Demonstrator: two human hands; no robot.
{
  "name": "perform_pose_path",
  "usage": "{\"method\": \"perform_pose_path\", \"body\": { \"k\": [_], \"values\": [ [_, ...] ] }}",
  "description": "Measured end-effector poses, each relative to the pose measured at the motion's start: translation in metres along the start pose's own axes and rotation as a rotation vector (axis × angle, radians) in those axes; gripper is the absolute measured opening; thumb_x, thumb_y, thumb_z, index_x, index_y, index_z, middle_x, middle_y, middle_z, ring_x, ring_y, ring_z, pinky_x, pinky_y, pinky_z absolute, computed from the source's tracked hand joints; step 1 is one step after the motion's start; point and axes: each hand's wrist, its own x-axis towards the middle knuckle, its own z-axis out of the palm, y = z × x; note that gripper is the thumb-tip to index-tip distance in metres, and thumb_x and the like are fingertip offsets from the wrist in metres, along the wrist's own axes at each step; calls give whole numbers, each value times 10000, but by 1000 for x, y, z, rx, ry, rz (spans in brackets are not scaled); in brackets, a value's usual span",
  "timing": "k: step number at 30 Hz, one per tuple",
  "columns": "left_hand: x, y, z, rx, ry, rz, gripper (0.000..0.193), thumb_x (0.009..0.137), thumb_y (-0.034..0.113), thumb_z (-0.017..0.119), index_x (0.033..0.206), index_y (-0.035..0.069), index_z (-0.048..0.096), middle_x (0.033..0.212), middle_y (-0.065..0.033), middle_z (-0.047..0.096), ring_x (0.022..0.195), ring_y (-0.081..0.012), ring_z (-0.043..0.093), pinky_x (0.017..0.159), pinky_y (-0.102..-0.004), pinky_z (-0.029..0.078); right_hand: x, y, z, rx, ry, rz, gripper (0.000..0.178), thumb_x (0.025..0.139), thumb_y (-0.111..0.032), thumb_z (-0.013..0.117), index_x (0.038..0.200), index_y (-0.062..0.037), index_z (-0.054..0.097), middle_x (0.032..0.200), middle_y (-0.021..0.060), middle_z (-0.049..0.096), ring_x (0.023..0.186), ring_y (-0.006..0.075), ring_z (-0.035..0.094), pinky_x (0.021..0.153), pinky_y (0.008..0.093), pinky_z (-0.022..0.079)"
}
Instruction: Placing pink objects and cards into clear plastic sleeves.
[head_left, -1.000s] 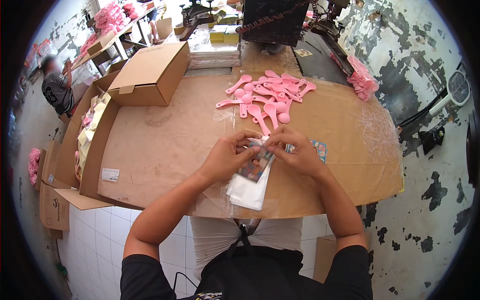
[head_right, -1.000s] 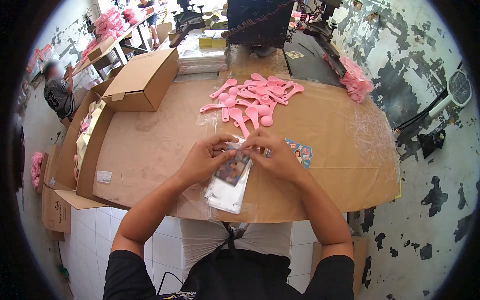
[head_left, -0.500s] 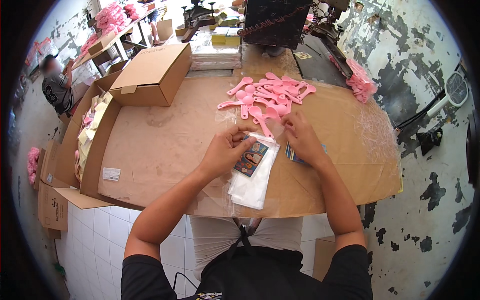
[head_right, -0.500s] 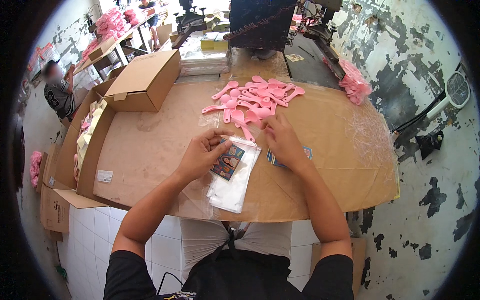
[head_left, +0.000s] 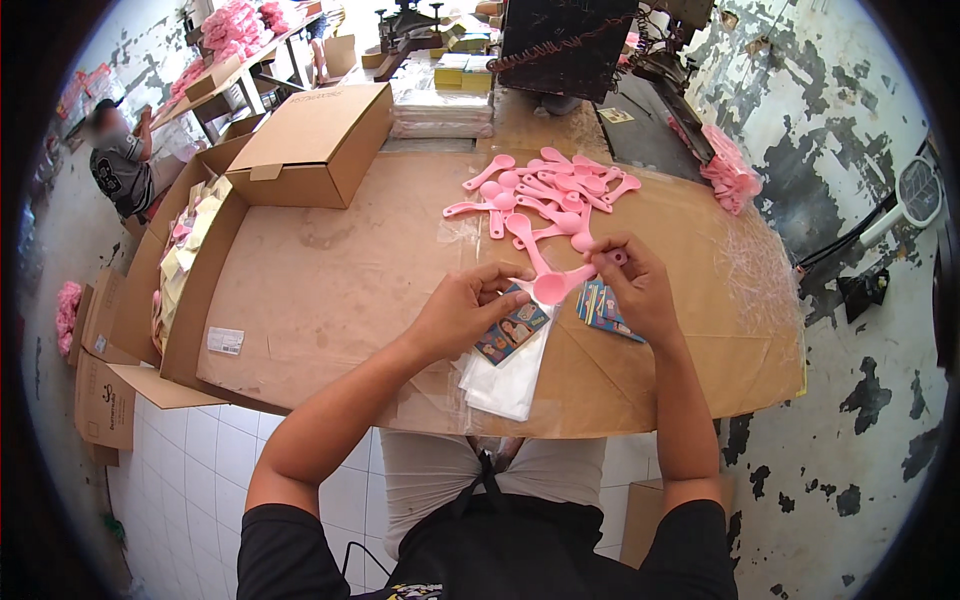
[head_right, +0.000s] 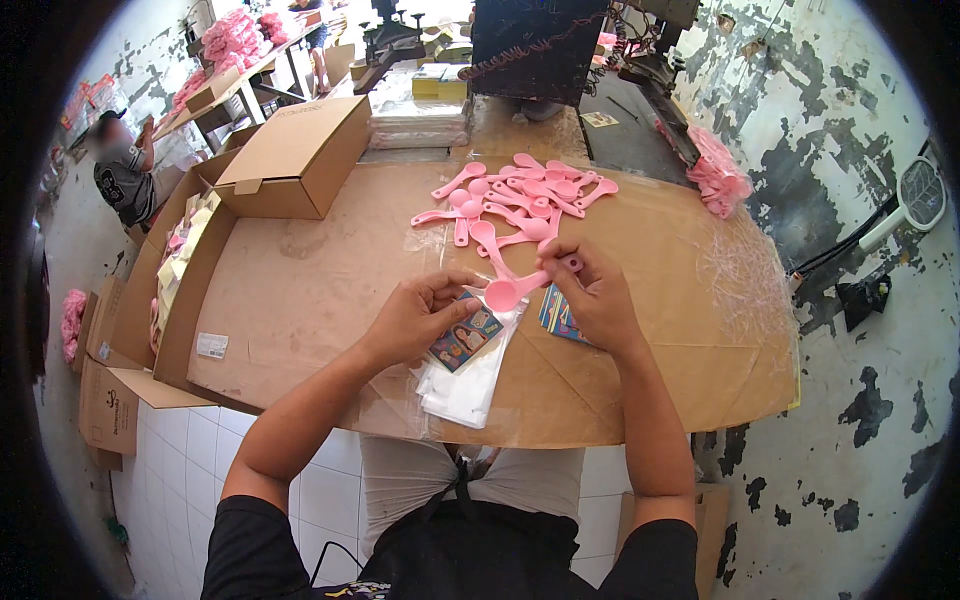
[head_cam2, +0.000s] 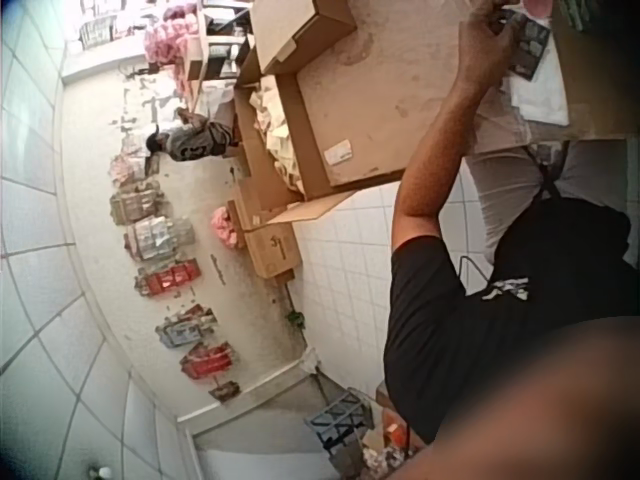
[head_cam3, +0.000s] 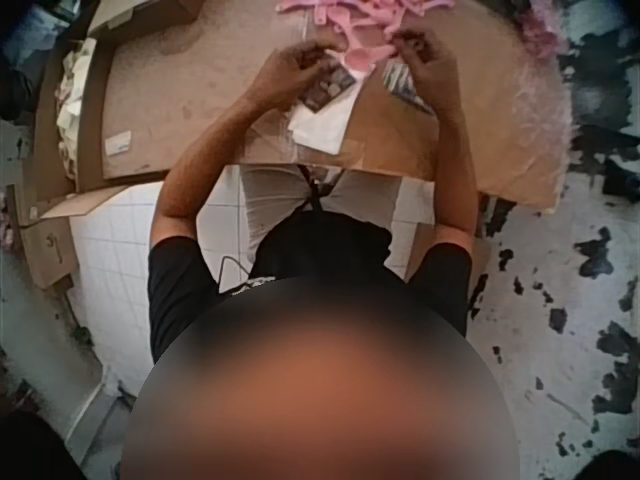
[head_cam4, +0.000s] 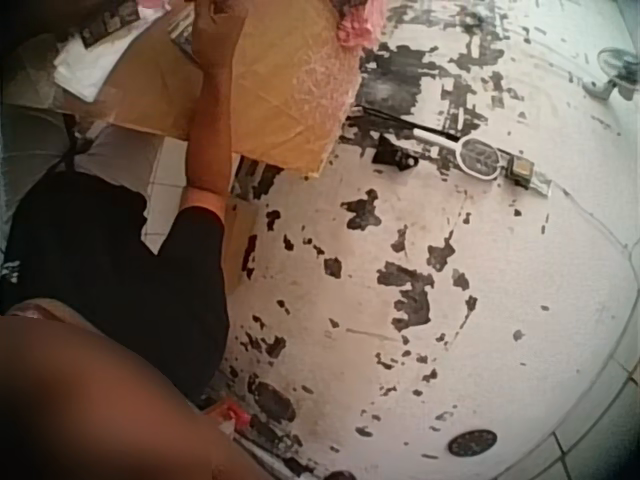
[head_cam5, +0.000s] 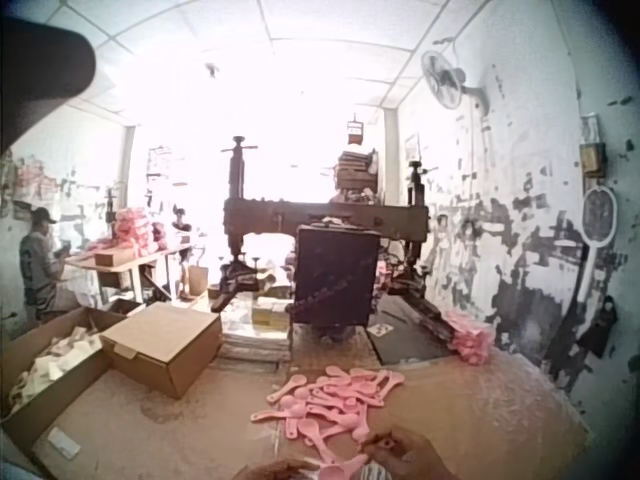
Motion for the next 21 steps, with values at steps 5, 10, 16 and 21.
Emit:
{"method": "perform_pose_path", "body": {
  "k": [5, 10, 16, 21],
  "values": [
    [-1, 6, 1, 133, -33, -63, 332, 973, 141, 685, 1255, -29, 637, 1068, -92, 733, 921, -100, 692, 783, -257, 574, -1, -3, 0, -193, -185, -71, 134, 995, -4, 578, 1121, 7, 621, 1013, 50, 659, 895, 107, 628, 785, 265, 514],
    [0, -5, 7, 52, -52, 32, 326, 991, 128, 661, 1268, -40, 623, 1082, -70, 724, 955, -82, 666, 805, -244, 552, -10, -12, 32, -198, -208, -116, 285, 1046, -119, 507, 1304, -15, 571, 1165, 122, 656, 1108, 174, 606, 941, 324, 474],
    [-6, 12, 3, -73, -148, -43, 311, 1017, 139, 625, 1277, -33, 617, 1088, -38, 709, 961, -60, 646, 832, -235, 536, 3, -18, 3, 512, -588, 179, 605, 1076, -404, 346, 1522, 4, 362, 1557, 192, 421, 1428, 282, 422, 1207, 414, 235],
    [-5, 5, 3, -191, -104, -2, 313, 1023, 163, 621, 1285, -8, 619, 1061, -25, 706, 911, -47, 640, 787, -216, 535, -8, -37, 24, 438, -574, 16, 586, 1062, -291, 385, 1549, 21, 293, 1600, 200, 344, 1502, 282, 302, 1233, 414, 192]
  ]
}}
